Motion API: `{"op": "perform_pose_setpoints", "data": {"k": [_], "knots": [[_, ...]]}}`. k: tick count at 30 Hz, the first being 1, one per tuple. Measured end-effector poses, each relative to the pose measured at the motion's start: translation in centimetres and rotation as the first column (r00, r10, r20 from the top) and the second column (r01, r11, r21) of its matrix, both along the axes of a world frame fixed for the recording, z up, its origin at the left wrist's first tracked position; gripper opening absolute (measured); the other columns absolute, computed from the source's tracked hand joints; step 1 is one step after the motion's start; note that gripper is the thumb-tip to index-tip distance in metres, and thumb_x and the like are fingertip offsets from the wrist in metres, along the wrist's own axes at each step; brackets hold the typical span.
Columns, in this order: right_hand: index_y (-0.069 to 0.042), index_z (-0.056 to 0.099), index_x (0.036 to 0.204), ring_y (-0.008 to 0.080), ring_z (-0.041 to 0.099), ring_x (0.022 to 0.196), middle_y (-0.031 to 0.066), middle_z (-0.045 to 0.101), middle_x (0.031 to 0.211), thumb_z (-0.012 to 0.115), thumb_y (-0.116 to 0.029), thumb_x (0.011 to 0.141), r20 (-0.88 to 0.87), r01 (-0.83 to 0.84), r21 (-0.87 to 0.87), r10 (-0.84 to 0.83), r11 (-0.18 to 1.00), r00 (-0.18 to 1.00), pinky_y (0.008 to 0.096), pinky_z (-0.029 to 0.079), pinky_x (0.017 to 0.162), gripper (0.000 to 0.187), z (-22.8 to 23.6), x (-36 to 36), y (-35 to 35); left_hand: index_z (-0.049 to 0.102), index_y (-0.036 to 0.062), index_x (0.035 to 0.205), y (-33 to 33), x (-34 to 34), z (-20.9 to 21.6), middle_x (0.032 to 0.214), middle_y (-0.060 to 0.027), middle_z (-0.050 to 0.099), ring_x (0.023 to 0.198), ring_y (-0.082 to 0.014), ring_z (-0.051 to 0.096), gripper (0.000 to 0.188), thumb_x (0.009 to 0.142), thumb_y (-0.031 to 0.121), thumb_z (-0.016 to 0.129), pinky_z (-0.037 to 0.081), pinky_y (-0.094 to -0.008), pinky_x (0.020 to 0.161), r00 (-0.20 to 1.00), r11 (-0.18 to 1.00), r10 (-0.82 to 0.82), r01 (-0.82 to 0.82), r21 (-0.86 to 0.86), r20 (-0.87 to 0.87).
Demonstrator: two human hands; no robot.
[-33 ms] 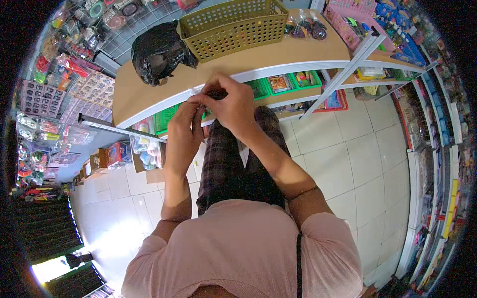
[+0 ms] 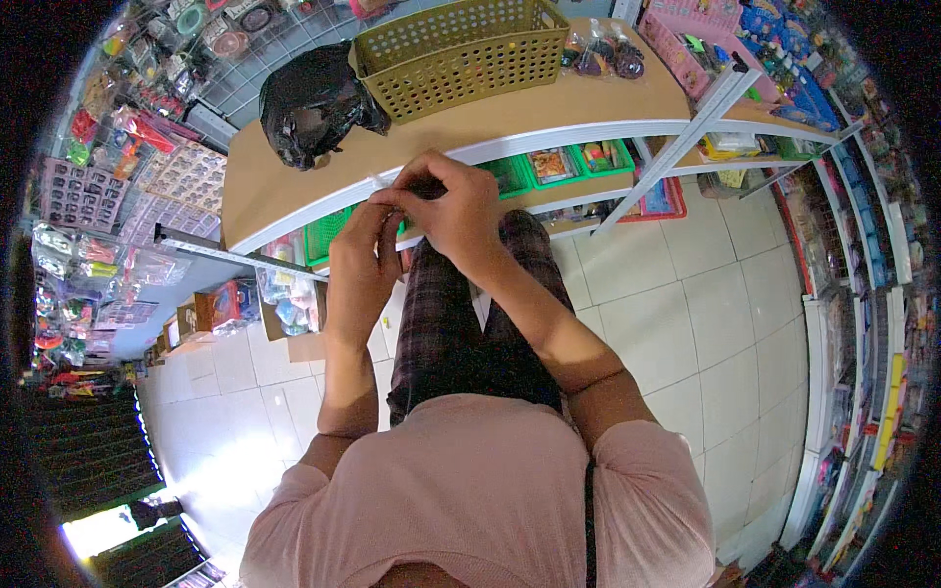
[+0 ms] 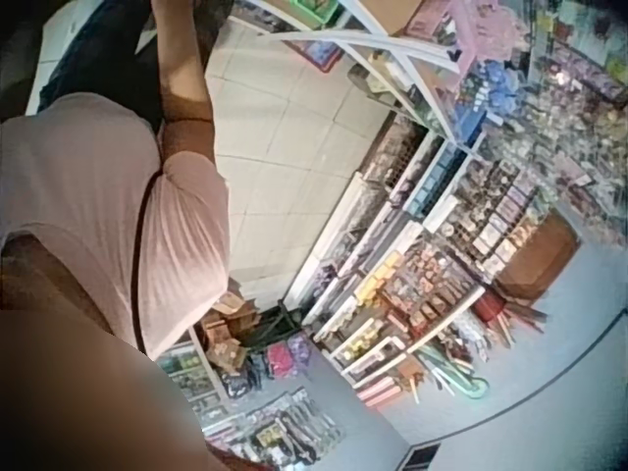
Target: Packing a plastic toy into a clear plastic bag and securing it.
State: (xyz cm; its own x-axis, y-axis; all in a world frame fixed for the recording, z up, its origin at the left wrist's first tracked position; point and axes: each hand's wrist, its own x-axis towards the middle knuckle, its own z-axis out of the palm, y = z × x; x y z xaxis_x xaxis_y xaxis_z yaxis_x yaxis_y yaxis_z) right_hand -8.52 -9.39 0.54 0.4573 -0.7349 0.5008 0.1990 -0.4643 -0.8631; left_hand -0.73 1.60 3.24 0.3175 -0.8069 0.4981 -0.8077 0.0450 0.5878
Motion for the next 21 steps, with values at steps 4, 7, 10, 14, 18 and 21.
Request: {"op": "perform_pose_setpoints", "data": {"k": [4,7,10,14,18,21], "knots": [[-0.008,0.066,0.083,0.0203,0.064,0.080,0.0041,0.066,0.084,0.072,-0.011,0.072,-0.022,0.002,-0.307,-0.010,0.952,1.000,0.0352,0.047,0.078,0.013,0.0,-0.1,-0.2,0.055,-0.0056,0.090,0.7,0.1,0.6,0.081,-0.0222,0.056,0.075,-0.0414,0.054,0.007,0.084,-0.003,0.052,0.043,-0.0412,0.065,0.991,0.998,0.061,-0.060,0.013,-0.122],[-0.011,0.067,0.093,0.0199,0.059,0.096,0.0020,0.064,0.098,0.068,-0.011,0.072,-0.101,-0.046,-0.591,-0.017,0.805,0.995,0.0408,0.040,0.090,0.021,0.2,-0.9,-0.4,0.057,-0.0057,0.091,0.7,0.6,1.2,0.079,-0.0222,0.057,0.073,-0.0382,0.056,0.008,0.085,-0.003,0.053,0.044,-0.0377,0.064,0.966,0.993,0.101,-0.083,0.084,-0.237],[-0.013,0.065,0.101,0.0202,0.055,0.103,0.0007,0.061,0.108,0.065,-0.010,0.069,-0.164,-0.073,-0.688,-0.057,0.722,0.985,0.0422,0.037,0.093,0.031,0.1,-1.1,-0.4,0.060,-0.0050,0.095,1.4,1.7,0.6,0.081,-0.0211,0.060,0.072,-0.0305,0.059,0.012,0.087,-0.002,0.053,0.045,-0.0329,0.064,0.957,0.994,0.063,-0.035,0.103,-0.283],[-0.013,0.065,0.100,0.0225,0.054,0.099,0.0001,0.060,0.103,0.065,-0.008,0.065,-0.119,-0.042,-0.719,-0.064,0.694,0.991,0.0404,0.038,0.091,0.035,0.3,-1.5,-0.8,0.059,-0.0066,0.109,2.0,1.6,1.3,0.095,-0.0173,0.066,0.079,-0.0182,0.064,0.022,0.092,0.003,0.050,0.047,-0.0250,0.069,0.888,0.990,-0.023,0.086,0.115,-0.460],[-0.009,0.068,0.091,0.0233,0.057,0.092,0.0013,0.065,0.097,0.067,-0.004,0.069,-0.125,-0.004,-0.685,-0.112,0.729,0.986,0.0382,0.042,0.086,0.023,1.0,-2.1,-0.9,0.055,-0.0103,0.115,2.8,1.3,3.3,0.103,-0.0169,0.066,0.092,-0.0195,0.064,0.027,0.095,0.007,0.047,0.049,-0.0248,0.076,0.627,0.984,-0.138,0.176,-0.033,-0.767],[-0.009,0.067,0.089,0.0235,0.057,0.090,0.0012,0.065,0.094,0.068,-0.004,0.067,-0.060,0.012,-0.650,-0.067,0.760,0.996,0.0376,0.042,0.083,0.022,1.1,-2.2,0.0,0.054,-0.0121,0.114,3.7,2.3,4.2,0.103,-0.0196,0.065,0.096,-0.0254,0.065,0.031,0.097,0.012,0.045,0.050,-0.0278,0.080,0.622,0.978,-0.146,0.209,-0.016,-0.769]]}}
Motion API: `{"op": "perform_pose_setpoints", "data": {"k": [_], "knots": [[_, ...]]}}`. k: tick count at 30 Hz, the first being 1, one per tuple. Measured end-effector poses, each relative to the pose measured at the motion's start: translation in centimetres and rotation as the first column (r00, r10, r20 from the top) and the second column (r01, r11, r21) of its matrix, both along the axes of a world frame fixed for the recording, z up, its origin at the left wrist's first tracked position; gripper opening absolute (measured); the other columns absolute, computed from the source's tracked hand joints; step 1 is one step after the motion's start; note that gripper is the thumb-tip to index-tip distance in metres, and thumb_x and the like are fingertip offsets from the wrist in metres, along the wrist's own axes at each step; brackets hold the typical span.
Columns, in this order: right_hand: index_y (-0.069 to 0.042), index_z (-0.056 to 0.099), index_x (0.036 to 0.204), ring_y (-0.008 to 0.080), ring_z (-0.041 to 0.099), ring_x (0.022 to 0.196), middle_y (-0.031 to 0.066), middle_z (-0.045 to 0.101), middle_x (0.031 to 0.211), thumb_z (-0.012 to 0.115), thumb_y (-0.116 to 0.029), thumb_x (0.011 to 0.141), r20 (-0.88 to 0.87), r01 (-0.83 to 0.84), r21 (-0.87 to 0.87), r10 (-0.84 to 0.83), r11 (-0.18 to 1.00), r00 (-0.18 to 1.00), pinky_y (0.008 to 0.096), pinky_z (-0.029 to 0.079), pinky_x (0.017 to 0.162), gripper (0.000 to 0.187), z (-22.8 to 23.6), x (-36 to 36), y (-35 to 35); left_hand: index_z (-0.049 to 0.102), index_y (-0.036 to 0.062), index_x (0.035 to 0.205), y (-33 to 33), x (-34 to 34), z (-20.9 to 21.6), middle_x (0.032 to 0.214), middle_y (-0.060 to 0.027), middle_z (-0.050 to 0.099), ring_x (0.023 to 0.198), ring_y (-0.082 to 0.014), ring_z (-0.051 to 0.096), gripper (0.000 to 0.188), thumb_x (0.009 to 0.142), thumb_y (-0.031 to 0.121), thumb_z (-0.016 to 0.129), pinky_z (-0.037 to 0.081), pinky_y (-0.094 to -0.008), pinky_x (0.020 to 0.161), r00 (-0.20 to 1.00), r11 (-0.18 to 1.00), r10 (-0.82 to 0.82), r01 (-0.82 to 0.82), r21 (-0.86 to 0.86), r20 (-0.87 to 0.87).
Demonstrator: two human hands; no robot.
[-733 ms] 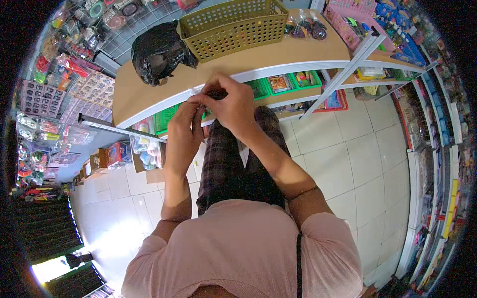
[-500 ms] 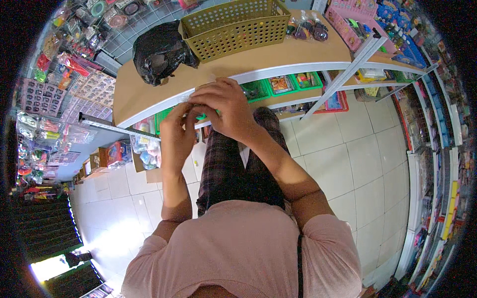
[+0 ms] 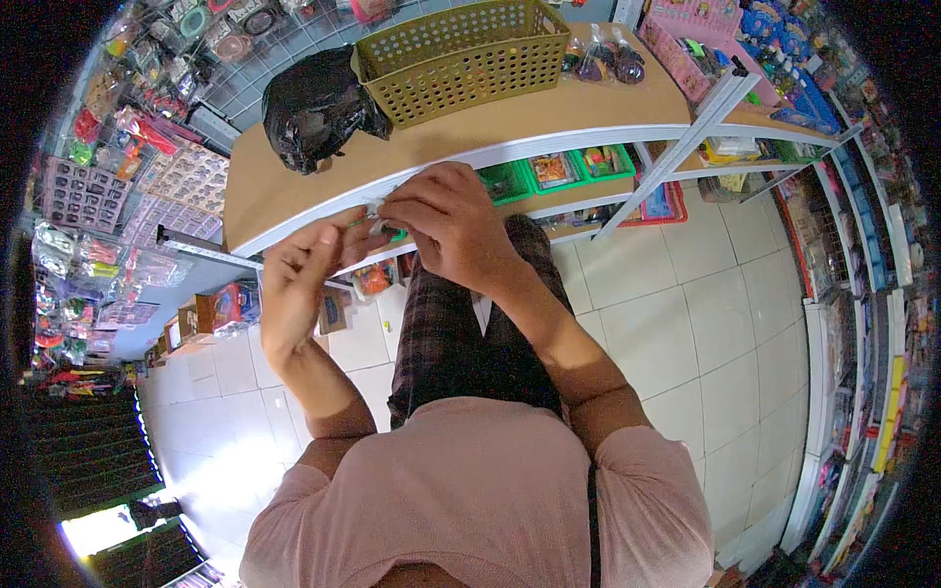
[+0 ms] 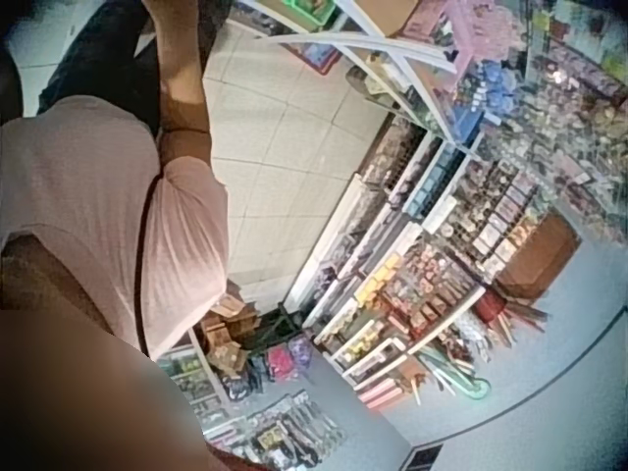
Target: Packing a plastic toy into a clear plastic bag and securing it.
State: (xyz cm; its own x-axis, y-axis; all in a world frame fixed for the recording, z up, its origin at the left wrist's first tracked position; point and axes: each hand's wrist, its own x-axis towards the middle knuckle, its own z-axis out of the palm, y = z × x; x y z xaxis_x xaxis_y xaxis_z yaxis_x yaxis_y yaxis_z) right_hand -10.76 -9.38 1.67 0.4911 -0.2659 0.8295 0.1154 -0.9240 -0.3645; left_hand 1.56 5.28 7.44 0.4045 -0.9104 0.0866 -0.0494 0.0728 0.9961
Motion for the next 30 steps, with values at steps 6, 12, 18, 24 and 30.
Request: {"op": "perform_pose_setpoints", "data": {"k": [6,12,18,24,30], "knots": [[-0.010,0.063,0.091,0.0238,0.054,0.087,0.0016,0.060,0.089,0.066,-0.006,0.067,-0.047,-0.018,-0.064,0.015,0.998,0.999,0.0402,0.040,0.084,0.024,0.7,-0.2,1.1,0.052,-0.0076,0.116,0.0,0.6,0.4,0.090,-0.0216,0.067,0.079,-0.0281,0.069,0.033,0.098,0.018,0.042,0.054,-0.0332,0.072,0.987,0.991,0.135,-0.135,0.006,-0.088],[-0.008,0.066,0.086,0.0227,0.057,0.083,0.0018,0.064,0.087,0.069,-0.001,0.071,-0.068,0.082,0.012,-0.081,0.997,0.994,0.0354,0.043,0.077,0.017,1.6,-0.4,1.9,0.043,-0.0064,0.122,0.3,1.0,-0.1,0.086,-0.0200,0.067,0.061,-0.0208,0.064,0.036,0.097,0.019,0.045,0.054,-0.0305,0.066,0.852,0.839,0.522,-0.505,-0.202,0.038],[-0.007,0.064,0.085,0.0246,0.060,0.081,0.0056,0.065,0.086,0.068,-0.002,0.072,0.141,0.033,0.279,-0.075,0.960,0.987,0.0358,0.046,0.073,0.014,1.3,-0.1,1.1,0.060,0.0026,0.105,-0.5,1.7,-0.5,0.088,-0.0061,0.063,0.074,-0.0094,0.058,0.023,0.082,0.000,0.063,0.046,-0.0235,0.070,0.762,0.872,0.486,-0.385,-0.304,0.428],[-0.006,0.066,0.085,0.0233,0.062,0.081,0.0060,0.066,0.086,0.070,-0.002,0.070,0.165,0.065,0.304,-0.119,0.950,0.979,0.0337,0.047,0.073,0.016,0.7,0.1,2.0,0.061,0.0021,0.097,-4.2,-2.0,-4.0,0.087,-0.0041,0.058,0.075,-0.0083,0.055,0.023,0.077,-0.006,0.067,0.043,-0.0200,0.065,0.875,0.883,0.397,-0.281,-0.375,0.279],[-0.006,0.065,0.086,0.0239,0.061,0.080,0.0068,0.066,0.086,0.071,-0.002,0.070,0.290,0.057,0.347,-0.164,0.936,0.943,0.0332,0.046,0.074,0.018,0.3,-0.2,1.6,0.057,-0.0022,0.097,-4.5,-2.8,-5.1,0.083,-0.0018,0.057,0.076,-0.0068,0.054,0.015,0.083,-0.005,0.062,0.046,-0.0202,0.069,0.794,0.924,0.366,-0.245,-0.294,0.485]]}}
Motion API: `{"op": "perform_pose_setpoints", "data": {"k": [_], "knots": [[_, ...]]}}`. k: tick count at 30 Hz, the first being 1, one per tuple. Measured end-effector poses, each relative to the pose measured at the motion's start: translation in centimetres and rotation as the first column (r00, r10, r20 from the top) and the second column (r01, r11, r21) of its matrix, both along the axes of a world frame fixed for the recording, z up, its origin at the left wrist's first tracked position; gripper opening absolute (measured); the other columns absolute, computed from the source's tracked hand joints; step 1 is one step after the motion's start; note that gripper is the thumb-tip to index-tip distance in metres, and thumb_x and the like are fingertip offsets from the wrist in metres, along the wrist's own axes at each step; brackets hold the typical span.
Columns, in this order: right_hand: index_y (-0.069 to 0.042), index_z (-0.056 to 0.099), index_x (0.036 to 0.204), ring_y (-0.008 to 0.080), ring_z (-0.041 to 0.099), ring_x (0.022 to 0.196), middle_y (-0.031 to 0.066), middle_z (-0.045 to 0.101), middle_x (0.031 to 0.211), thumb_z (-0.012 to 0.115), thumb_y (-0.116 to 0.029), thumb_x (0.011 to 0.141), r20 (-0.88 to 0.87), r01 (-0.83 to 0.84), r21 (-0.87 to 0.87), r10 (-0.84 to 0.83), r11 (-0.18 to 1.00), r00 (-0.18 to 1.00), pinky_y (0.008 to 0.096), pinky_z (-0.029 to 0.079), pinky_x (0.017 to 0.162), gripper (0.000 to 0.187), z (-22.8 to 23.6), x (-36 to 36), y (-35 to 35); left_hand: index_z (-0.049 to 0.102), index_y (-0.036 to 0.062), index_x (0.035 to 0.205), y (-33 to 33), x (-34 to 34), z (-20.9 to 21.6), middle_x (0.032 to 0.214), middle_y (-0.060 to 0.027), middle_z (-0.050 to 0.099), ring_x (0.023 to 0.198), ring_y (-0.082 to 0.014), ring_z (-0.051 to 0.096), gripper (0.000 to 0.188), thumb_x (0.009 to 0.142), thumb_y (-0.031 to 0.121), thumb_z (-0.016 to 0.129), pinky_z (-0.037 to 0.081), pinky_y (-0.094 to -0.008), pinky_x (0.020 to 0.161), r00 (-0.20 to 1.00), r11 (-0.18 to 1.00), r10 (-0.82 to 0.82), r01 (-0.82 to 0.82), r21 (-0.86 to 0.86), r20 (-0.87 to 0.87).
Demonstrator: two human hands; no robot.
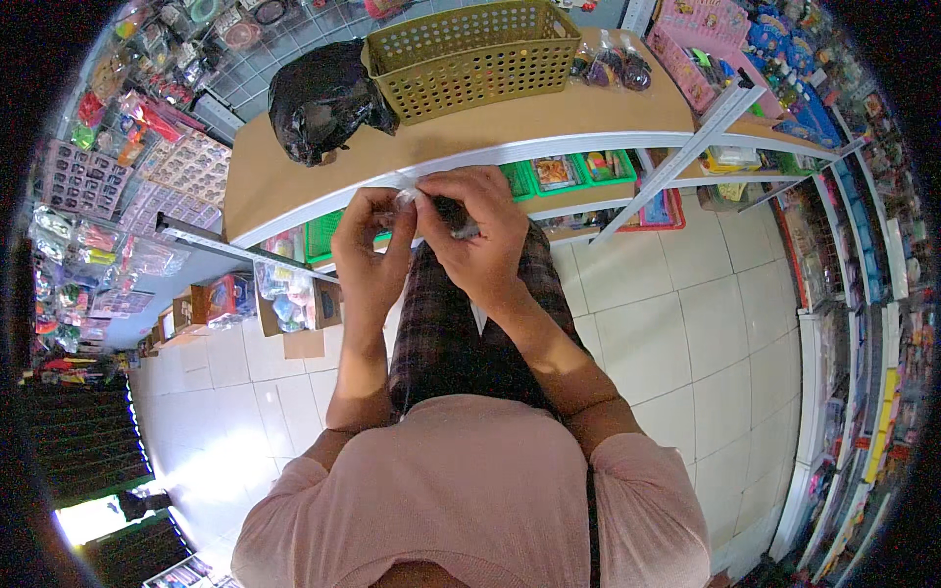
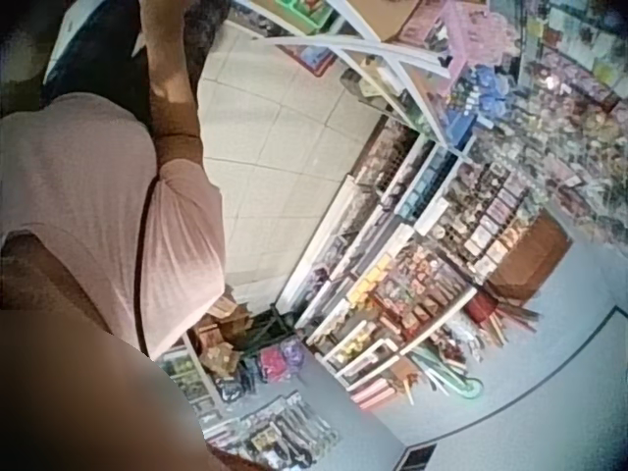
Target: Packing a plastic toy into a clear plastic bag and securing it.
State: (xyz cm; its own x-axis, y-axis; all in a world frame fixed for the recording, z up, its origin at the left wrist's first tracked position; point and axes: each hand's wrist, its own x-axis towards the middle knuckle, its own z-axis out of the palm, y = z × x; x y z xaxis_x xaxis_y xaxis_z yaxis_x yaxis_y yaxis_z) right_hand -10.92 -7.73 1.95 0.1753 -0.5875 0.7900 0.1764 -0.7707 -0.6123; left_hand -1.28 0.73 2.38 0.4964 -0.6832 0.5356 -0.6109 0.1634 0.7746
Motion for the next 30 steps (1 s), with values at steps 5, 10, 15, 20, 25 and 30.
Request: {"op": "perform_pose_setpoints", "data": {"k": [5,10,15,20,25,30], "knots": [[-0.005,0.064,0.092,0.0267,0.059,0.085,0.0080,0.066,0.088,0.068,0.000,0.072,-0.055,-0.027,-0.028,0.025,0.999,0.998,0.0349,0.046,0.076,0.020,0.4,-0.2,0.2,0.058,-0.0028,0.092,-0.1,-0.1,0.0,0.082,-0.0030,0.060,0.074,-0.0075,0.057,0.011,0.082,-0.003,0.063,0.047,-0.0219,0.068,0.997,0.993,0.080,-0.081,-0.086,-0.013],[-0.004,0.062,0.095,0.0298,0.057,0.087,0.0104,0.063,0.089,0.063,-0.001,0.076,-0.141,-0.061,0.000,0.061,0.998,0.988,0.0363,0.044,0.078,0.019,0.1,0.1,-0.2,0.062,-0.0001,0.088,-0.6,-0.4,1.0,0.079,-0.0109,0.062,0.071,-0.0200,0.061,0.017,0.073,-0.006,0.066,0.045,-0.0270,0.064,0.976,0.970,0.203,-0.190,-0.152,0.075],[-0.001,0.062,0.093,0.0285,0.052,0.090,0.0123,0.051,0.096,0.062,-0.001,0.079,-0.287,0.006,0.052,0.009,0.999,0.958,0.0339,0.042,0.082,0.014,-0.2,0.1,-0.4,0.064,0.0001,0.091,-0.8,0.1,0.3,0.083,-0.0115,0.064,0.073,-0.0219,0.063,0.020,0.072,-0.007,0.066,0.047,-0.0272,0.066,0.963,0.962,0.235,-0.210,-0.177,0.135],[-0.003,0.061,0.092,0.0292,0.049,0.096,0.0126,0.048,0.100,0.062,-0.003,0.078,-0.415,-0.197,0.013,0.185,0.980,0.891,0.0364,0.040,0.082,0.014,0.4,-0.6,-2.0,0.064,0.0003,0.092,-0.6,0.8,0.3,0.090,-0.0125,0.065,0.082,-0.0236,0.065,0.021,0.072,-0.008,0.065,0.048,-0.0284,0.074,0.971,0.980,0.169,-0.147,-0.134,0.168],[-0.005,0.063,0.089,0.0298,0.053,0.088,0.0103,0.054,0.093,0.065,-0.006,0.074,-0.295,-0.267,0.087,0.281,0.960,0.913,0.0383,0.041,0.079,0.015,1.0,-0.3,-1.3,0.061,-0.0031,0.093,-0.8,1.3,-0.1,0.097,-0.0109,0.066,0.093,-0.0173,0.063,0.016,0.079,-0.011,0.061,0.048,-0.0263,0.081,0.943,0.973,-0.144,0.080,-0.215,-0.301],[-0.011,0.068,0.090,0.0253,0.058,0.072,0.0056,0.057,0.090,0.068,-0.004,0.072,-0.190,-0.068,-0.163,0.036,0.984,0.981,0.0358,0.046,0.069,0.019,1.7,-0.5,-1.5,0.059,-0.0054,0.094,-0.7,1.8,-1.3,0.099,-0.0093,0.064,0.096,-0.0119,0.060,0.011,0.084,-0.010,0.057,0.047,-0.0229,0.082,0.759,0.961,-0.275,0.217,-0.169,-0.590]]}}
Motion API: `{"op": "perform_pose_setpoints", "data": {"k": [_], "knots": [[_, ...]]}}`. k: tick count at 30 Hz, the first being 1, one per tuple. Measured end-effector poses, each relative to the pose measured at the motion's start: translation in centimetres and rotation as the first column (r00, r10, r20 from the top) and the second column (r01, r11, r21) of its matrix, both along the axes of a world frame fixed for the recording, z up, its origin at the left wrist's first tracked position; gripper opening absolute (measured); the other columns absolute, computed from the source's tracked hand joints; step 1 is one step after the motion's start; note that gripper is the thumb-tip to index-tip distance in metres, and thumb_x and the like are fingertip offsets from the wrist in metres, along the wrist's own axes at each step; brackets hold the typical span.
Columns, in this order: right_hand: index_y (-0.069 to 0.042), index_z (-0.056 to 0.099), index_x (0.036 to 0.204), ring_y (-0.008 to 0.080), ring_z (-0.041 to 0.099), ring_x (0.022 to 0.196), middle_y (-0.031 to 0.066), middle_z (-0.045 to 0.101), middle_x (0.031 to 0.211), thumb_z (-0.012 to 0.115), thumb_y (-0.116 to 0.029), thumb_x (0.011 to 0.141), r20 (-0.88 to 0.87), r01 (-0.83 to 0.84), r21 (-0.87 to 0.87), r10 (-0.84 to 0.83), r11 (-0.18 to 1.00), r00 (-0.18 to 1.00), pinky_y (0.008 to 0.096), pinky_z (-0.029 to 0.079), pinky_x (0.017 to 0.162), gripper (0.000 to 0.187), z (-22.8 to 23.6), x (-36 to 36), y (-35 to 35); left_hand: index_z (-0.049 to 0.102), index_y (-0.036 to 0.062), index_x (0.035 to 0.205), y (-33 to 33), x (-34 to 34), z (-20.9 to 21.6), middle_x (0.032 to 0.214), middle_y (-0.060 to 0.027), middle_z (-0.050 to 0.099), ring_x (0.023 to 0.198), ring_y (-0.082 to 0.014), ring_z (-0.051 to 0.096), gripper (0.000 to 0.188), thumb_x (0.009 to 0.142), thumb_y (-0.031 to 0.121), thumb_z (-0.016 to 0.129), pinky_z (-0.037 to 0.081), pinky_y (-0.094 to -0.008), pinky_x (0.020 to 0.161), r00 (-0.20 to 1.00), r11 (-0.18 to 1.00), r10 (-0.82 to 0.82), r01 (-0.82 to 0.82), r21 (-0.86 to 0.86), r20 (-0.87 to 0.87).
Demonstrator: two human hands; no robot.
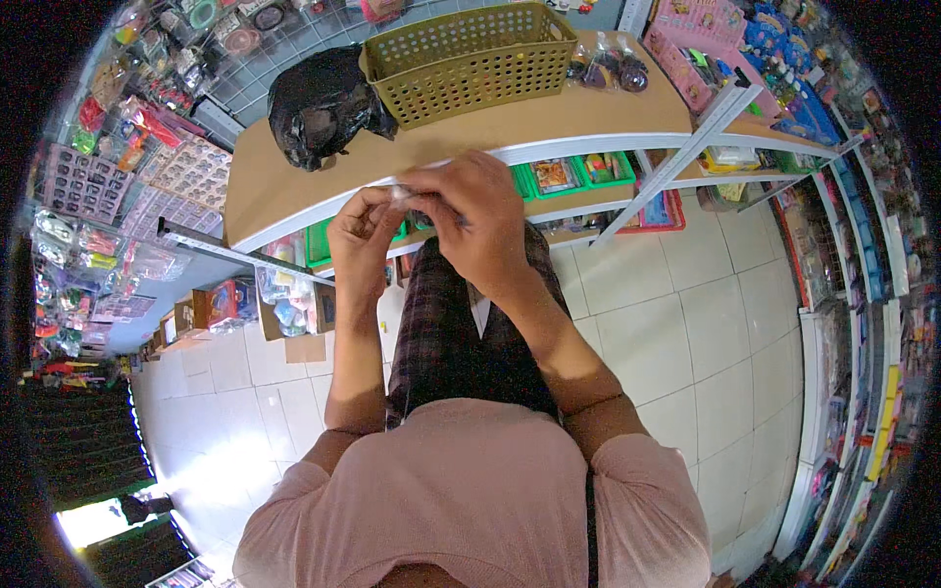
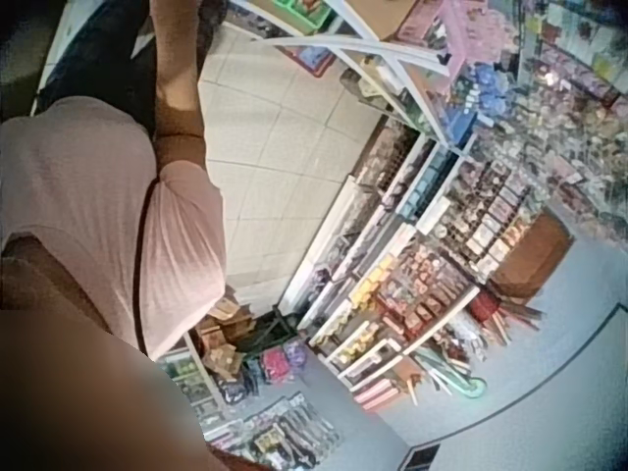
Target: Packing a plastic toy into a clear plastic bag and securing it.
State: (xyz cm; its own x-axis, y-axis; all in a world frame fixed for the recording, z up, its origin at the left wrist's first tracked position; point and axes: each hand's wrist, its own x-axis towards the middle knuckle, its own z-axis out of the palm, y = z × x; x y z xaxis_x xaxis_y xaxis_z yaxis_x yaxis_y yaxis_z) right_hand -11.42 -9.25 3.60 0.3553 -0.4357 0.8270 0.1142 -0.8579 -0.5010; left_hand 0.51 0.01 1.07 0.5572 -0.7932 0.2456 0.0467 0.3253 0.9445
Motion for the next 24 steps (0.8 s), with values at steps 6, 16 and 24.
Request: {"op": "perform_pose_setpoints", "data": {"k": [6,16,24], "knots": [[-0.011,0.066,0.086,0.0214,0.060,0.075,0.0061,0.055,0.089,0.067,0.000,0.071,-0.204,-0.125,0.113,0.146,0.986,0.968,0.0320,0.050,0.062,0.019,0.3,-1.0,0.7,0.062,-0.0038,0.093,0.2,1.0,-0.1,0.094,-0.0059,0.065,0.086,-0.0109,0.060,0.012,0.081,-0.007,0.062,0.047,-0.0224,0.076,0.987,0.999,0.033,-0.036,0.017,0.155],[-0.005,0.065,0.081,0.0192,0.057,0.073,0.0062,0.053,0.087,0.070,0.005,0.068,-0.204,-0.189,0.132,0.213,0.973,0.955,0.0306,0.048,0.063,0.016,0.6,-2.1,0.7,0.055,-0.0006,0.097,0.5,0.5,0.0,0.098,-0.0029,0.057,0.087,-0.0078,0.054,0.018,0.080,-0.007,0.050,0.041,-0.0193,0.076,0.958,0.945,-0.238,0.266,0.190,-0.158],[-0.003,0.063,0.077,0.0284,0.057,0.080,0.0101,0.053,0.084,0.072,-0.005,0.068,-0.123,-0.053,0.260,0.087,0.964,0.989,0.0339,0.045,0.071,0.013,0.8,-2.6,0.0,0.052,-0.0016,0.107,0.4,-1.3,1.8,0.101,-0.0030,0.055,0.096,-0.0083,0.051,0.019,0.088,0.004,0.055,0.040,-0.0225,0.082,0.934,0.939,-0.336,0.341,-0.029,0.118]]}}
